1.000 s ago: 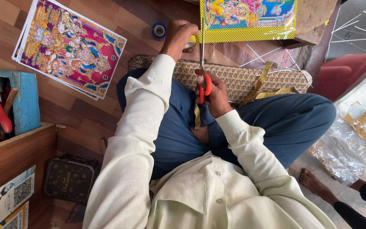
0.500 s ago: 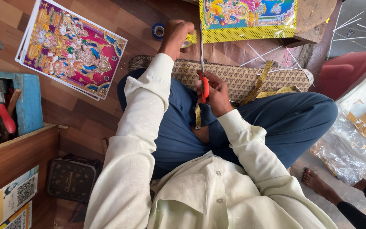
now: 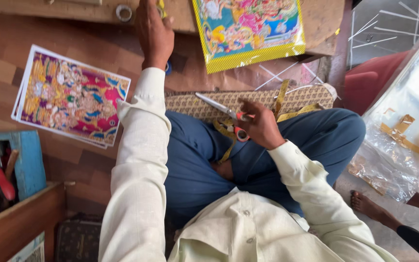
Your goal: The person assembles printed religious cards by applying yellow patterned tape to the edges of a card mounted on a cardboard backing. They use scissors to trim the tape and a metal tool to press it down. The person then cuts a new cardboard piece to size and places a new printed card on it.
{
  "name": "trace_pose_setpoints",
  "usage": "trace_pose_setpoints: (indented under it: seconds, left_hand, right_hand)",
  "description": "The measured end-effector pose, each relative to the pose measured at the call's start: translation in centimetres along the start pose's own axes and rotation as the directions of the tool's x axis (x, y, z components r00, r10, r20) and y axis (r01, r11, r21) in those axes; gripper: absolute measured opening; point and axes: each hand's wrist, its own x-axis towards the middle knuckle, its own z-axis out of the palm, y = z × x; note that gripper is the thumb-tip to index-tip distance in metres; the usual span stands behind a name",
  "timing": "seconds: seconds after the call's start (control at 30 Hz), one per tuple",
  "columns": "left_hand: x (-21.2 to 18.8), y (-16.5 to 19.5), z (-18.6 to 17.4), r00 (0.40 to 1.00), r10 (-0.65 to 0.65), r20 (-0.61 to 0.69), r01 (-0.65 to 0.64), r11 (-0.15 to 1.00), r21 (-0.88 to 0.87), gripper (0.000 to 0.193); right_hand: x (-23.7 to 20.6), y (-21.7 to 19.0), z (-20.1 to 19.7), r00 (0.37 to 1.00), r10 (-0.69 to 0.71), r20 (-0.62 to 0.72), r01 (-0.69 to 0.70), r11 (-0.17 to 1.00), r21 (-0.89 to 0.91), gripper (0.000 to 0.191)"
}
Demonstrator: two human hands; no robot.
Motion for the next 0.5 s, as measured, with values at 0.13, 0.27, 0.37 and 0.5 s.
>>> trace_pose_setpoints:
  seconds: [0.13,0.27,0.37,0.5]
  left_hand:
    - [0.3,2.3,-1.3,0.996,0.04,-0.076,-0.04,0.999,0.001,0.086]
    - [-0.1,5.1,-2.2,0.976,0.014,-0.215,-0.024,0.999,-0.042,0.073]
    - [-1.3,6.4,-2.6,0.975,-0.057,-0.217,0.036,0.994,-0.098,0.052]
    - [-1.6,6.9,-3.0,0.969,-0.061,-0.24,0.021,0.986,-0.166,0.032]
  right_hand:
    - [6.2,-0.7,1.9,0.928,0.37,-0.037,-0.089,0.315,0.945,0.059]
    - [13.2,-1.1,3.2,0.901,0.421,0.102,0.027,-0.288,0.957,0.057]
    - [15.4,-1.5,3.2,0.88,0.471,0.058,0.108,-0.319,0.942,0.043]
    - [15.5,-1.3,1.5,0.892,0.44,-0.102,0.188,-0.157,0.969,0.038]
